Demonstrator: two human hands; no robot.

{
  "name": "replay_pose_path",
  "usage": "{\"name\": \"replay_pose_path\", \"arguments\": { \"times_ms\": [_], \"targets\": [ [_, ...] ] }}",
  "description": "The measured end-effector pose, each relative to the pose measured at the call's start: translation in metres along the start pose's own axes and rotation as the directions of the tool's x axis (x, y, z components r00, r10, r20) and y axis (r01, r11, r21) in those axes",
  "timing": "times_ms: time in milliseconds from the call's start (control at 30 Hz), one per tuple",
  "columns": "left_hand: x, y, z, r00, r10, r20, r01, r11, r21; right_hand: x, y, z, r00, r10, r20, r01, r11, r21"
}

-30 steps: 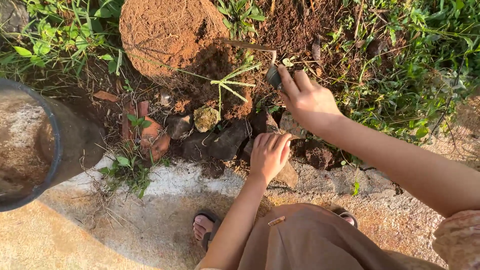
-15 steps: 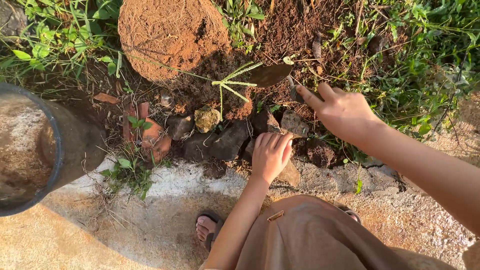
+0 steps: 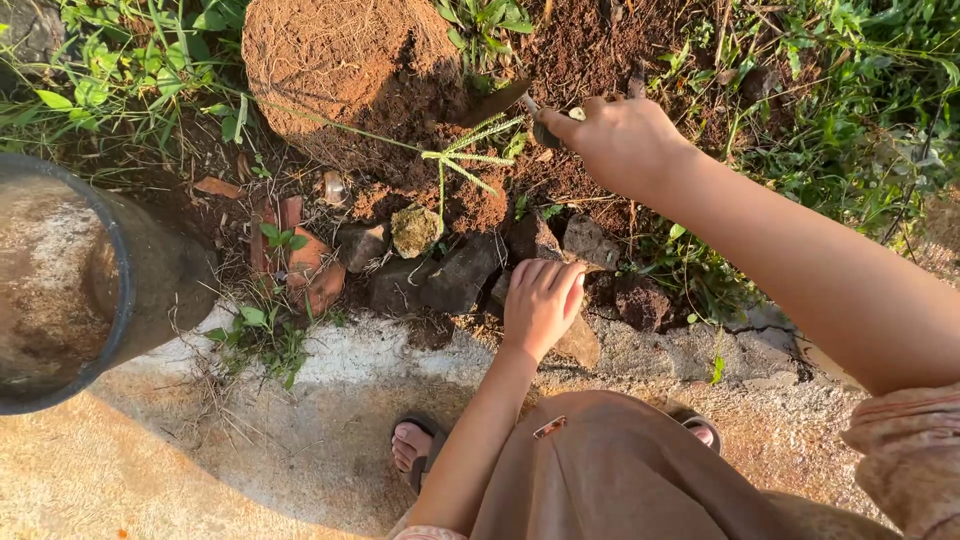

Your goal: Weeding a garden bed and moving stones using a hand trowel.

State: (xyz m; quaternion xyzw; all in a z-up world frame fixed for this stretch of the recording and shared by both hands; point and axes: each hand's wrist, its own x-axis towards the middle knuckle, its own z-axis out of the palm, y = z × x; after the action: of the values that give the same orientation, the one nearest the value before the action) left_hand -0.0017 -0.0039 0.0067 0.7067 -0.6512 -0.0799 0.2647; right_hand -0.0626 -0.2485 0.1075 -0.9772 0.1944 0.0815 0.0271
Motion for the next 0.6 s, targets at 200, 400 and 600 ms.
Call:
{"name": "replay_pose_path", "arguments": {
  "times_ms": [200, 400, 600],
  "targets": [
    [-0.004, -0.004, 0.006, 1.000, 0.017, -0.006, -0.017, 1.000, 0.011, -0.025, -0.008, -0.017, 0.974, 0.024, 0.224, -0.036, 0.998, 0.049],
    [-0.005, -0.002, 0.004, 1.000, 0.019, -0.011, -0.019, 1.000, 0.021, -0.053, -0.021, -0.013, 0.974, -0.054, 0.218, 0.054, 0.999, 0.008],
    [-0.003, -0.003, 0.005, 0.999, 0.028, -0.019, -0.028, 0.999, 0.023, -0.085, -0.032, 0.002, 0.980, -0.085, 0.179, 0.091, 0.995, -0.027]
  ]
}}
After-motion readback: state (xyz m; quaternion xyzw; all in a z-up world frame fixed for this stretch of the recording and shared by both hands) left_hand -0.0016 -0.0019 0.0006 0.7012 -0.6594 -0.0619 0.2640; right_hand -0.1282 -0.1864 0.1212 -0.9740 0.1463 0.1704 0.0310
